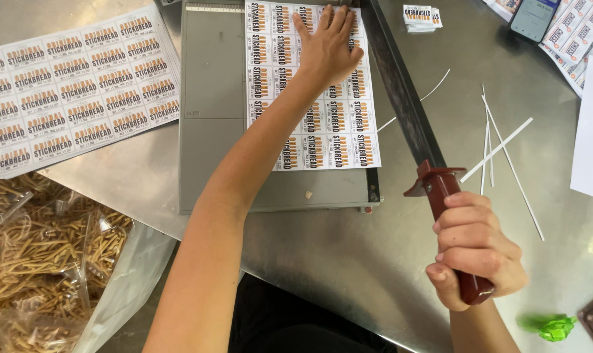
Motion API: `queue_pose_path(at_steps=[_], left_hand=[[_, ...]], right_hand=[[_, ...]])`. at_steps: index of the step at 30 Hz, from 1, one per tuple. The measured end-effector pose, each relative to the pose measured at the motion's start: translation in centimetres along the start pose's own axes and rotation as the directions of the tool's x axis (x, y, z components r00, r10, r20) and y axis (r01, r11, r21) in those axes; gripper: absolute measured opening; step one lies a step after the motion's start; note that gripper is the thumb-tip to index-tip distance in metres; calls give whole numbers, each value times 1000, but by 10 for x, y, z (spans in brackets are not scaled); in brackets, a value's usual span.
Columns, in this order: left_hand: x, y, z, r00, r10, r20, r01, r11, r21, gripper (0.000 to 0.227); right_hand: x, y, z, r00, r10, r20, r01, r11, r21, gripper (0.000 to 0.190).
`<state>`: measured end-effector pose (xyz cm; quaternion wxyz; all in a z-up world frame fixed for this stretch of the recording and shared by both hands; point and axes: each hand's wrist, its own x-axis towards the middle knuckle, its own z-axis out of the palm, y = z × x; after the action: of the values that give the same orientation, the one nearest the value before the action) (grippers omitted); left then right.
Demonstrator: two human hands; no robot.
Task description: The person uses a paper trimmer to cut sheets of printed stickers into smaller individual pieces. They repeatedly align the sticker sheets on the trimmer's guide and pull down the cutting arm to separate the stickers.
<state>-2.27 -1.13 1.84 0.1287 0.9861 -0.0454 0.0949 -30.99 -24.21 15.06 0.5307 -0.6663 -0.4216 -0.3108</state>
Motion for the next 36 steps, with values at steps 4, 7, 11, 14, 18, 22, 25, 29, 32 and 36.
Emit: queue_pose_path(at_steps=[4, 7, 11, 14, 18, 22, 25, 29, 32, 36], left_hand=[[-3, 0, -1, 1000, 3, -14, -3, 1000, -17, 71], [-3, 1, -4, 1000, 5, -3, -5, 1000, -2, 70], [-4, 1, -6, 1000, -2, 16, 2, 1000, -5, 71], [-5, 0, -7, 1000, 8, 4, -8, 1000, -5, 72], [-7, 0, -8, 1000, 19, -1, -19, 1000, -11, 73], [-7, 0, -10, 1000, 21, 20, -21, 1000, 3, 71], [-8, 0, -10, 999, 22, 34, -22, 1000, 8, 73], [-7, 0, -12, 999, 39, 1, -39, 999, -11, 74], [-9, 0, -15, 999, 39, 23, -39, 999, -11, 74], [-10, 1, -16, 998, 44, 41, -44, 999, -9, 72]], right_hand=[[-15, 4, -1, 999, -28, 37, 28, 1000, 3, 24], [-25, 7, -5, 995, -41, 87, 42, 999, -12, 23], [-30, 9, -8, 990, -38, 135, 40, 999, -13, 22], [-29, 8, -10, 988, -28, 150, 29, 1000, -10, 22], [-31, 8, -10, 988, -27, 152, 29, 1000, -7, 20], [-41, 10, -10, 984, -26, 175, 28, 1000, -5, 19], [-48, 14, -12, 980, -40, 197, 41, 999, -1, 19], [-56, 17, -15, 976, -38, 214, 40, 999, -5, 18], [-65, 16, -14, 971, -6, 238, 14, 999, -34, 18], [-76, 19, -15, 968, 8, 251, 6, 998, -56, 18]])
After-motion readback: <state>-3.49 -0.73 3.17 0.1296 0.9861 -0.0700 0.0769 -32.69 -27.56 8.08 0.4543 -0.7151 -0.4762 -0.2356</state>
